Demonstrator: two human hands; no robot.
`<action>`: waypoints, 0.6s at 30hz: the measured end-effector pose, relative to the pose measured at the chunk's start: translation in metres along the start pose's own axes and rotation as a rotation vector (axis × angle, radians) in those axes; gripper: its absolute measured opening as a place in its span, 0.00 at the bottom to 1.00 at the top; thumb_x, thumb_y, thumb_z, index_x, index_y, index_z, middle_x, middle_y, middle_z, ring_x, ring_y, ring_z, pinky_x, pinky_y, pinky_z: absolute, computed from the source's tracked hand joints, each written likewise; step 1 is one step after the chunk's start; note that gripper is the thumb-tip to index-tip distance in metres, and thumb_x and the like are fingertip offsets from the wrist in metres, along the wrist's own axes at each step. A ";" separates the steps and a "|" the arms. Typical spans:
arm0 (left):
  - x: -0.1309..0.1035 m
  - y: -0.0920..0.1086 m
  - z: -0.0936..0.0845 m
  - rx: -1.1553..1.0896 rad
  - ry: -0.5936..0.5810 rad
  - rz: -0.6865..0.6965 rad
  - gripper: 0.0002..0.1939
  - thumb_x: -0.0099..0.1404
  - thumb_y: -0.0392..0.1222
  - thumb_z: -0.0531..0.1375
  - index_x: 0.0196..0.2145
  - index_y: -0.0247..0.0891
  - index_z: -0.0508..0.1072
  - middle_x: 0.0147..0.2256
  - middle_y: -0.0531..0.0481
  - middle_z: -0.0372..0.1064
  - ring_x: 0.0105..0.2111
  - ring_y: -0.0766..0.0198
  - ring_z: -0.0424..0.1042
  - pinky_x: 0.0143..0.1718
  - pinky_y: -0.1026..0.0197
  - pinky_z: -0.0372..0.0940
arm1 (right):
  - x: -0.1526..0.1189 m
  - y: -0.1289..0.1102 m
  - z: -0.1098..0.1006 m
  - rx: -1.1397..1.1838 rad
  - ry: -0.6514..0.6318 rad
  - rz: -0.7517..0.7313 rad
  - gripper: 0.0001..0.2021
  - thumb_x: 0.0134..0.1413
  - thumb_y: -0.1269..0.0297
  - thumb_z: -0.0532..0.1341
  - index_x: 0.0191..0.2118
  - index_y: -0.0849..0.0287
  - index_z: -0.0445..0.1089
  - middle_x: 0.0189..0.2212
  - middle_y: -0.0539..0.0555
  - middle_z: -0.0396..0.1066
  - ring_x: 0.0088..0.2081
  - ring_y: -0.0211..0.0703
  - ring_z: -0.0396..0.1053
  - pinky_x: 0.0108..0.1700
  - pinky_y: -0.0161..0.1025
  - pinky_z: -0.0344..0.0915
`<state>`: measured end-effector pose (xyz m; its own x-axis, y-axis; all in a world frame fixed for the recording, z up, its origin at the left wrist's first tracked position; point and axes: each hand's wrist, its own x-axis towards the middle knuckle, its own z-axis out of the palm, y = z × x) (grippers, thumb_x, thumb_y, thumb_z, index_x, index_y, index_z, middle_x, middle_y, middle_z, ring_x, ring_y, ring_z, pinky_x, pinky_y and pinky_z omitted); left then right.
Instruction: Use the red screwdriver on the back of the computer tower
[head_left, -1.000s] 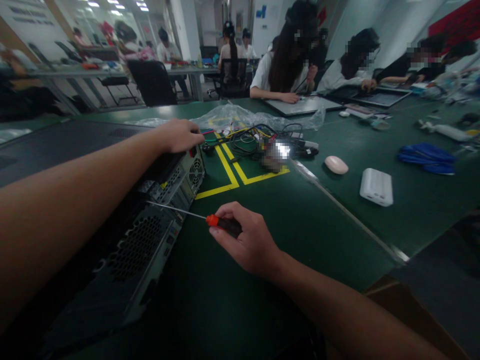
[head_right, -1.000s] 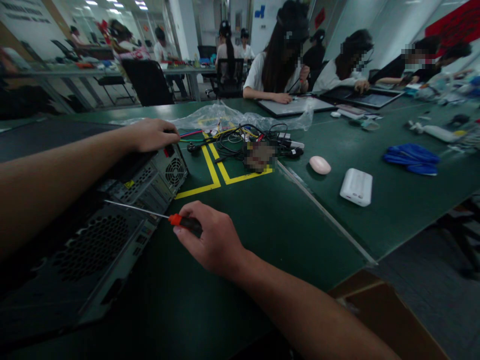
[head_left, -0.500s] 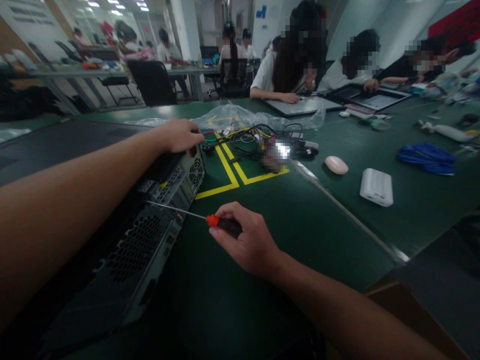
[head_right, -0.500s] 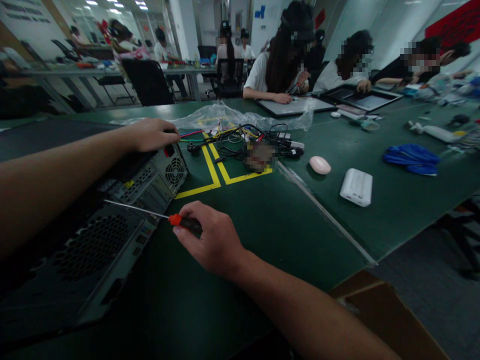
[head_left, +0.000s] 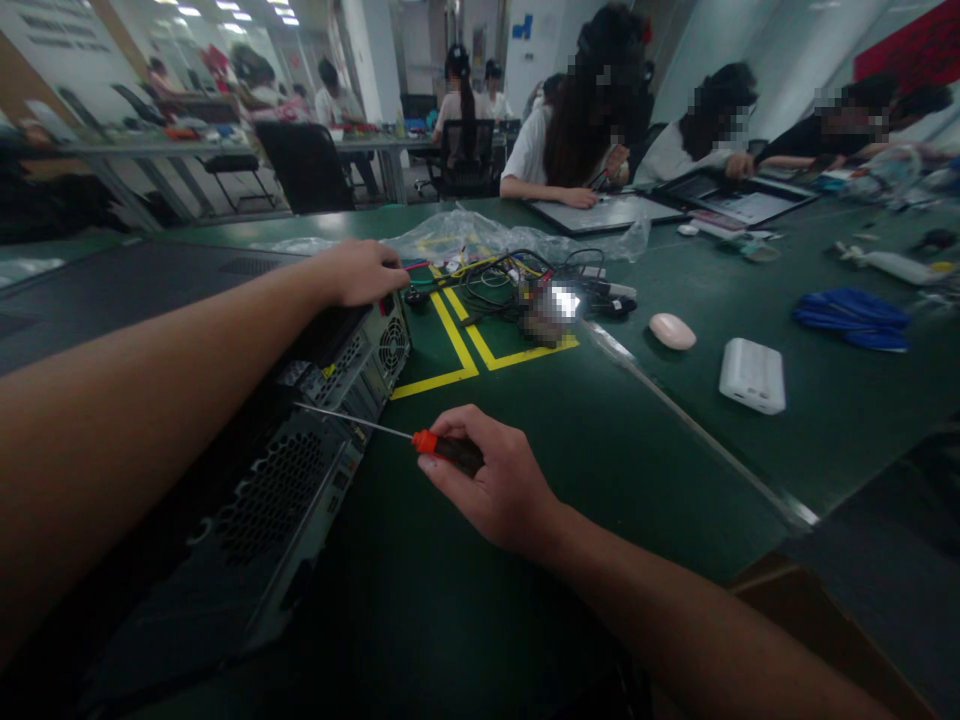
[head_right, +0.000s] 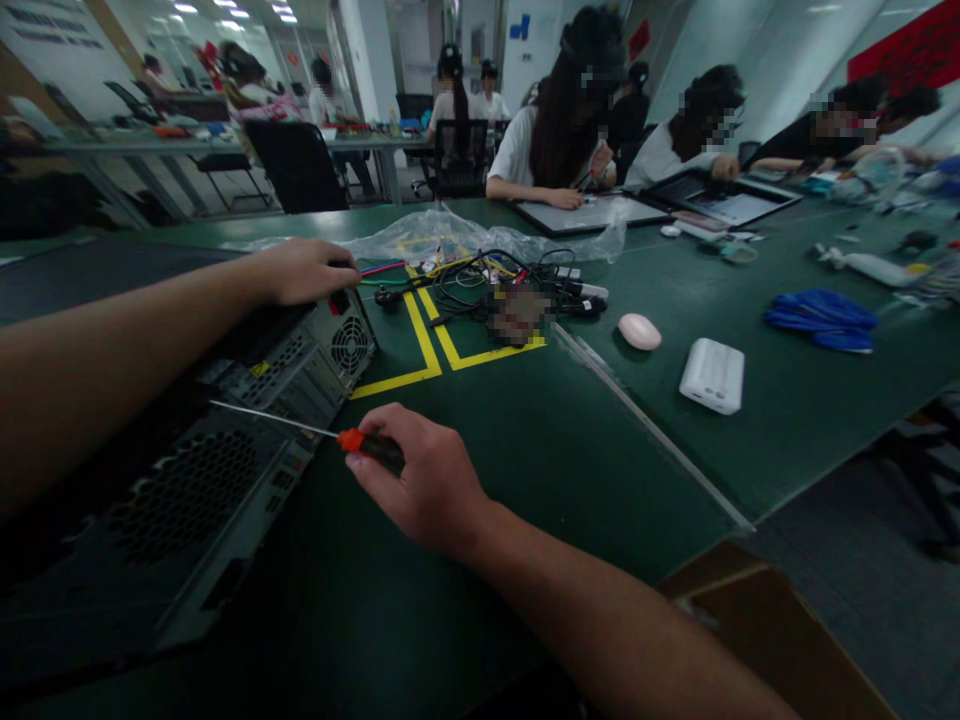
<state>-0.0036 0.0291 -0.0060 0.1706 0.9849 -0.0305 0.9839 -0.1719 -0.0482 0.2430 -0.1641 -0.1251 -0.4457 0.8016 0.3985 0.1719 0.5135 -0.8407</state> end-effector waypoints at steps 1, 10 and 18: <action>0.000 0.000 0.000 0.003 0.003 0.004 0.42 0.71 0.64 0.48 0.67 0.40 0.84 0.60 0.33 0.84 0.59 0.35 0.79 0.59 0.44 0.71 | 0.000 0.000 0.000 -0.003 0.003 0.000 0.06 0.70 0.60 0.69 0.47 0.53 0.73 0.40 0.51 0.82 0.35 0.40 0.75 0.40 0.40 0.71; -0.002 0.002 -0.001 -0.054 0.003 -0.001 0.42 0.68 0.62 0.52 0.69 0.39 0.83 0.59 0.31 0.84 0.59 0.30 0.79 0.61 0.38 0.70 | -0.001 0.000 0.000 -0.002 0.009 -0.003 0.07 0.71 0.59 0.69 0.48 0.52 0.74 0.40 0.51 0.81 0.34 0.40 0.73 0.38 0.39 0.69; -0.003 0.003 -0.001 -0.014 0.007 -0.002 0.41 0.70 0.62 0.50 0.66 0.38 0.84 0.59 0.32 0.84 0.58 0.34 0.80 0.60 0.42 0.71 | 0.001 -0.001 -0.001 -0.063 0.027 -0.017 0.08 0.72 0.57 0.70 0.48 0.54 0.77 0.40 0.52 0.82 0.36 0.42 0.75 0.42 0.41 0.70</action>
<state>-0.0012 0.0261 -0.0047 0.1688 0.9854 -0.0230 0.9849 -0.1696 -0.0344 0.2439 -0.1635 -0.1238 -0.4249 0.8003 0.4230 0.2198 0.5445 -0.8094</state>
